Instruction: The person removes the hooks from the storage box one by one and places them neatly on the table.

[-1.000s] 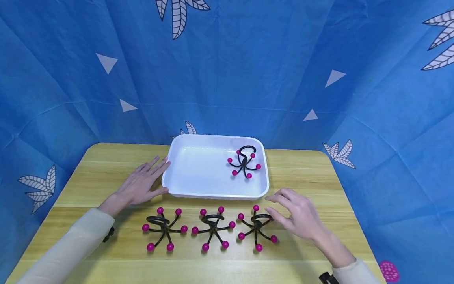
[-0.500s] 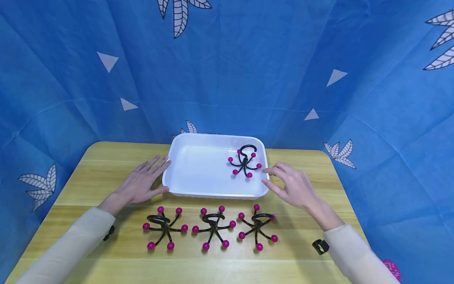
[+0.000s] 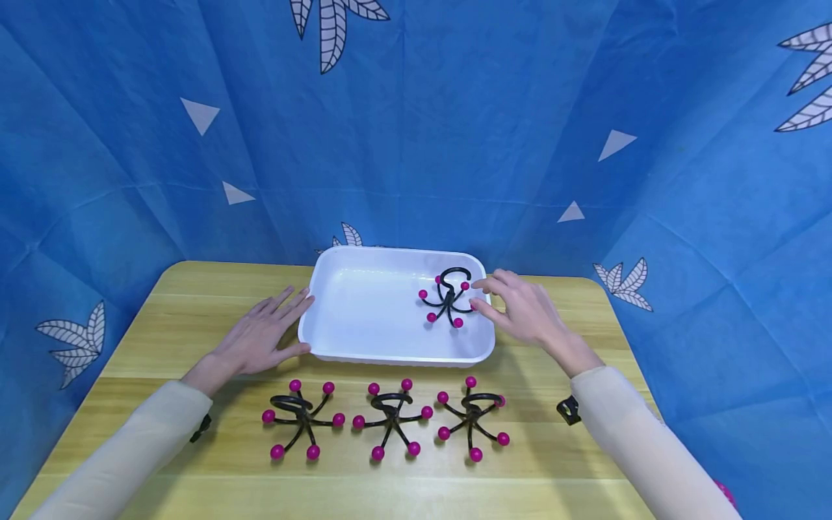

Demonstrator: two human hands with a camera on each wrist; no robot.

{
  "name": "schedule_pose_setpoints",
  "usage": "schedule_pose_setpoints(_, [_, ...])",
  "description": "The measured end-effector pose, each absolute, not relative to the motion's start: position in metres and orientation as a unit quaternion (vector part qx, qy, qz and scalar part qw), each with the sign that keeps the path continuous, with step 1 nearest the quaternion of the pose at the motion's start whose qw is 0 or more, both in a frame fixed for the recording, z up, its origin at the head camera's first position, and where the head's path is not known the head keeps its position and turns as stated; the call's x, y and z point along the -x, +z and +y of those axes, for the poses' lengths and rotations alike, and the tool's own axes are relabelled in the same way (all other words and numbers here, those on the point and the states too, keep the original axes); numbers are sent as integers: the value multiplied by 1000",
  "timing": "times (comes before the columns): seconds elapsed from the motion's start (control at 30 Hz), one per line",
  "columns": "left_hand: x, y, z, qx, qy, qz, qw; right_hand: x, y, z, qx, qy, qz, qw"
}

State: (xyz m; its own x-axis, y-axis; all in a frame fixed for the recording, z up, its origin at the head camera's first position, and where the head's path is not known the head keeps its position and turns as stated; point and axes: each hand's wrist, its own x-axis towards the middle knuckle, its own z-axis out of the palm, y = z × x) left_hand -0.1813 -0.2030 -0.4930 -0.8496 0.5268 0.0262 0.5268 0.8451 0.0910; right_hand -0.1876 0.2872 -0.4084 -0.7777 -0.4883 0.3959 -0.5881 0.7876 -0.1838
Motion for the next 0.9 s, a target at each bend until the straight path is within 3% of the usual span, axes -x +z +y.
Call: schedule_pose_setpoints(0.9, [181,-493,-203,273,-48,-961,-4,253,-426,277,-243,93,-957,126])
